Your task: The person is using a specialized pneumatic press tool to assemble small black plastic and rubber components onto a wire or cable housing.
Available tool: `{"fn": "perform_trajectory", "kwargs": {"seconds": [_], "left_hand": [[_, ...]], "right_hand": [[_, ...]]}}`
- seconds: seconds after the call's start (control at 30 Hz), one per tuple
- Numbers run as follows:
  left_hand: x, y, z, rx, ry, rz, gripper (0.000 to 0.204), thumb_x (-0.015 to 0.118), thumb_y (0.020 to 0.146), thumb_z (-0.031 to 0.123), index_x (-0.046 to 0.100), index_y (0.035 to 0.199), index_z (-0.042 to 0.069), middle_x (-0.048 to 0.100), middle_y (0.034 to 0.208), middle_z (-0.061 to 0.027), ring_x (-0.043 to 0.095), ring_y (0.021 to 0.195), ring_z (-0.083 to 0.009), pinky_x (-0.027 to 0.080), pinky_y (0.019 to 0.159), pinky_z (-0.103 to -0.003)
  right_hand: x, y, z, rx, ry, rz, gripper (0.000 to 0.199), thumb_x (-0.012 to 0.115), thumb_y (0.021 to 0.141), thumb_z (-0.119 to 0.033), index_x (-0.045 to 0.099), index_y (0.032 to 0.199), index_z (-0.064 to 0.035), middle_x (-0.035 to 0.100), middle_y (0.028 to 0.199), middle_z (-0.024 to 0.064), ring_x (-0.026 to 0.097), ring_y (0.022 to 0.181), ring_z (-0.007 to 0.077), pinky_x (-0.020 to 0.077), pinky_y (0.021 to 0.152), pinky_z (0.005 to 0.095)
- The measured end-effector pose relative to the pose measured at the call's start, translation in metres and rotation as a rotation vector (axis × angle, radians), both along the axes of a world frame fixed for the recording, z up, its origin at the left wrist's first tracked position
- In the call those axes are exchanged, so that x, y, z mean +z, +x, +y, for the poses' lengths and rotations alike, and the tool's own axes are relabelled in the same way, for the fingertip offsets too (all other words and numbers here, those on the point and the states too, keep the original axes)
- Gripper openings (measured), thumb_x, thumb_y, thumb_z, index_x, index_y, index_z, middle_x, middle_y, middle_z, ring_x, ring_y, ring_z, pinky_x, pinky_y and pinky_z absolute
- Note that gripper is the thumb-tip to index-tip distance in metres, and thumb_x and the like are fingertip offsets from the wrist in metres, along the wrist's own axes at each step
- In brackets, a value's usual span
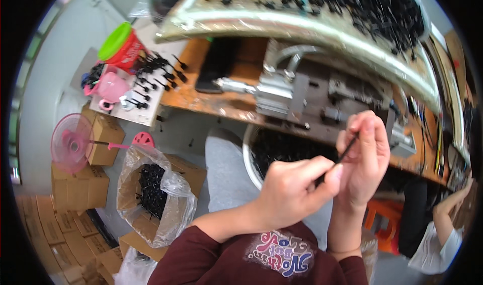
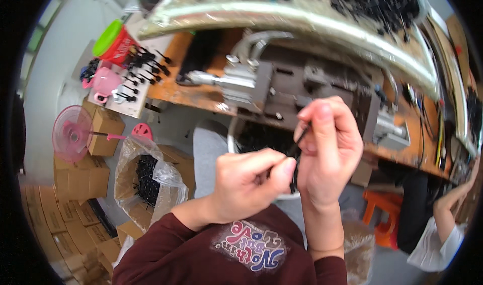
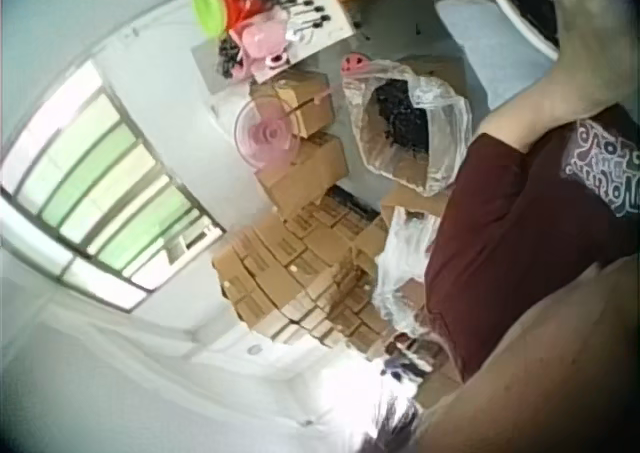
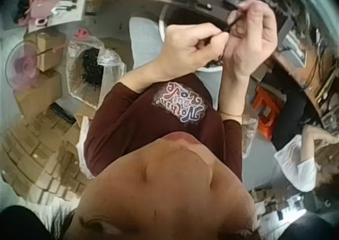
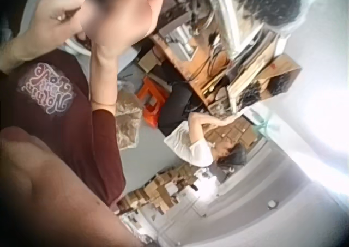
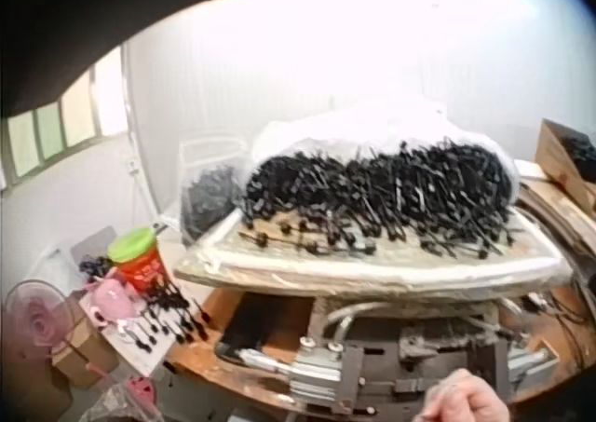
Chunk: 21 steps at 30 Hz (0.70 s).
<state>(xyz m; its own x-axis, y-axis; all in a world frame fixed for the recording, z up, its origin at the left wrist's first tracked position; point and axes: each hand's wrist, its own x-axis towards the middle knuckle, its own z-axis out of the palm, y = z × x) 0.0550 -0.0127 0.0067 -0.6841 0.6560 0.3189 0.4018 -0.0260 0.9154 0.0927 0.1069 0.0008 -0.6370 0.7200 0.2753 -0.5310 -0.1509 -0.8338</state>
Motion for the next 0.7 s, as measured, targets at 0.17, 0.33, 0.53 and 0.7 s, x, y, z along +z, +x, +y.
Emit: {"fn": "perform_trajectory", "kwargs": {"seconds": [0.17, 0.33, 0.53, 0.7], "left_hand": [[-0.017, 0.009, -0.029, -0.242, 0.144, 0.176, 0.014, 0.068, 0.082, 0.007, 0.064, 0.068, 0.003, 0.063, 0.064, -0.0071, 0.058, 0.052, -0.0156, 0.049, 0.052, -0.030], [0.097, -0.139, -0.017, 0.344, 0.492, 0.635, 0.027, 0.037, 0.103, 0.015, 0.055, 0.098, -0.005, 0.063, 0.084, -0.0109, 0.058, 0.070, -0.0147, 0.048, 0.071, -0.028], [0.208, -0.305, -0.025, 1.016, 0.426, 0.450, 0.069, 0.061, 0.091, 0.031, 0.032, 0.140, -0.009, 0.053, 0.129, -0.0277, 0.051, 0.122, -0.0333, 0.040, 0.101, -0.039], [0.144, -0.246, -0.068, 0.800, 0.502, 0.721, 0.026, 0.062, 0.092, 0.016, 0.063, 0.110, -0.002, 0.068, 0.100, -0.0085, 0.063, 0.094, -0.0151, 0.046, 0.092, -0.029]], "right_hand": [[0.071, 0.019, 0.142, -0.177, 0.040, 0.418, 0.020, 0.048, 0.101, -0.017, 0.052, 0.091, -0.0004, 0.042, 0.071, 0.0025, 0.026, 0.056, 0.0085, 0.0241, 0.053, 0.0252], [0.031, 0.027, 0.059, -0.350, 0.300, -0.008, 0.026, 0.052, 0.100, -0.020, 0.060, 0.107, 0.0035, 0.058, 0.087, 0.0069, 0.040, 0.055, 0.0045, 0.0299, 0.049, 0.0178], [-0.006, 0.049, 0.017, -0.326, 0.190, -0.039, 0.022, 0.049, 0.100, -0.015, 0.057, 0.096, 0.0050, 0.054, 0.089, 0.0087, 0.039, 0.054, 0.0042, 0.0295, 0.047, 0.0169], [-0.021, 0.081, 0.020, -0.341, 0.229, -0.169, 0.017, 0.053, 0.097, -0.010, 0.059, 0.102, 0.0053, 0.057, 0.092, 0.0110, 0.044, 0.054, 0.0054, 0.0349, 0.048, 0.0161]]}}
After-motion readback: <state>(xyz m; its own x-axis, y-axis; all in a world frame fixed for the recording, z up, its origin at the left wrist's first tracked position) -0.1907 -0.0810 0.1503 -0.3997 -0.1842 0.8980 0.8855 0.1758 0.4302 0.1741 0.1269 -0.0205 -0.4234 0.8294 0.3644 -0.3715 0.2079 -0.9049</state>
